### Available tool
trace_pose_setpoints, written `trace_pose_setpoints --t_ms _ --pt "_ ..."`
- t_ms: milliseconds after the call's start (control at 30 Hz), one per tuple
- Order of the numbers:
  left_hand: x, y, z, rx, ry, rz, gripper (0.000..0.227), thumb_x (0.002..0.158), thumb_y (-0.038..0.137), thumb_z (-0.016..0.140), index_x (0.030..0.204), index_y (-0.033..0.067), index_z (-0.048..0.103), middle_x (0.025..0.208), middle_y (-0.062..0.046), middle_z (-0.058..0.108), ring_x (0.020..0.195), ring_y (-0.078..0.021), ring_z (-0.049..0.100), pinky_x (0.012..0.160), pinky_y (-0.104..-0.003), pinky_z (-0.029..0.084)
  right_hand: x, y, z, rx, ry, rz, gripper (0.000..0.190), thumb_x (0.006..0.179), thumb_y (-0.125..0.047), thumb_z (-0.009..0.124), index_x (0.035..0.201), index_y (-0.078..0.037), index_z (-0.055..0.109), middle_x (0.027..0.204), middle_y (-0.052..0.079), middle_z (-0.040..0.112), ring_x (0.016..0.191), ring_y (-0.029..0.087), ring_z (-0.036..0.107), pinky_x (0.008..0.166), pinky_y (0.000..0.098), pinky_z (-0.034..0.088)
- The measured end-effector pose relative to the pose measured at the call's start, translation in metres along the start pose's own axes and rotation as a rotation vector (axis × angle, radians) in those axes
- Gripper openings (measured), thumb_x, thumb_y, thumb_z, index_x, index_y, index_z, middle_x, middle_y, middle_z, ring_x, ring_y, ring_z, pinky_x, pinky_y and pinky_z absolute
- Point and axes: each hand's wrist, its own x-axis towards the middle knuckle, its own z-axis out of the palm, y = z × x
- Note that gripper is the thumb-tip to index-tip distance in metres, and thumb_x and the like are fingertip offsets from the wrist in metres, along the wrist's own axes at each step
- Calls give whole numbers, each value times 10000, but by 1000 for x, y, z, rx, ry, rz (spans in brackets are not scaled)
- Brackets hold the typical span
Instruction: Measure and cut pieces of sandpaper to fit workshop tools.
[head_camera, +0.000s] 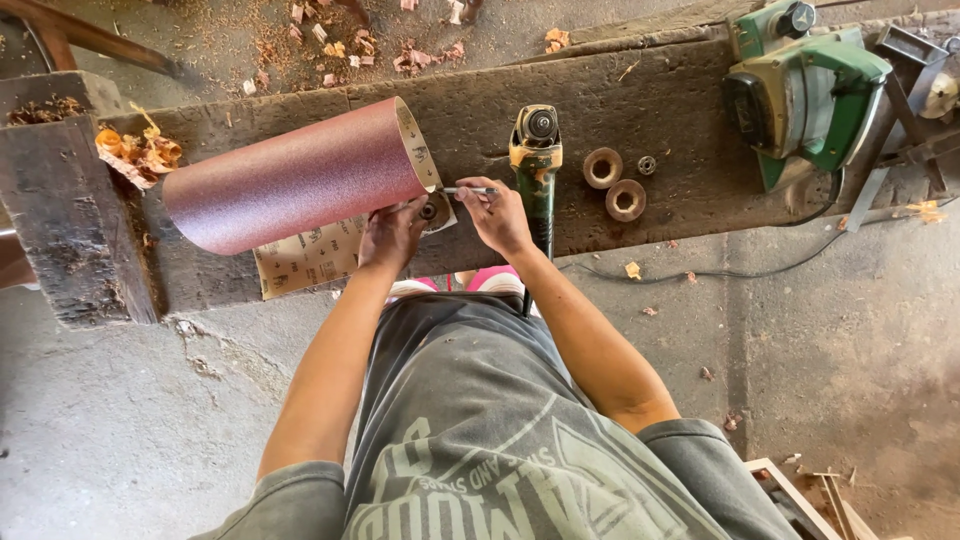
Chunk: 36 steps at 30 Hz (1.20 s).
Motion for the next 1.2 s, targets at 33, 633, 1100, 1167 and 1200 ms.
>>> trace_pose_setpoints --t_ms 33,633,1100,1167,1200 --pt "0 0 1 1 0 -12 466 935 291 718 1391 234 641 1461 -79 562 1352 -321 490 1133 -473 380 0 -1 0 -29 -3 -1 264 990 -266 714 1128 -43 749 905 110 747 781 120 722 689 265 561" --pt "21 31 -37 112 -76 -10 433 785 215 850 1152 160 628 1413 -126 506 1369 -372 456 1116 -620 321 -62 -37 -17 -464 -193 -467 222 956 -109 711 1171 -57 692 981 83 739 1078 305 660 920 399 555" --pt "28 26 -30 124 -92 -8 348 830 150 734 1158 172 619 1397 -126 516 1361 -396 457 1128 -632 276 -67 -17 14 -574 -383 -654 459 890 -98 750 1321 -28 606 1227 89 702 1226 315 598 997 386 547" --pt "29 23 -26 122 -48 24 329 837 133 721 1148 181 626 1397 -138 510 1368 -402 455 1134 -628 274 -67 -24 10 -557 -351 -651 421 880 -97 737 1278 -17 628 1188 106 725 1182 324 612 967 390 554" --pt "30 24 -28 119 -45 21 329 837 133 721 1148 181 626 1397 -138 510 1368 -402 455 1134 -628 274 -67 -27 6 -558 -355 -654 421 880 -97 737 1278 -17 628 1188 106 725 1182 324 612 967 390 554"
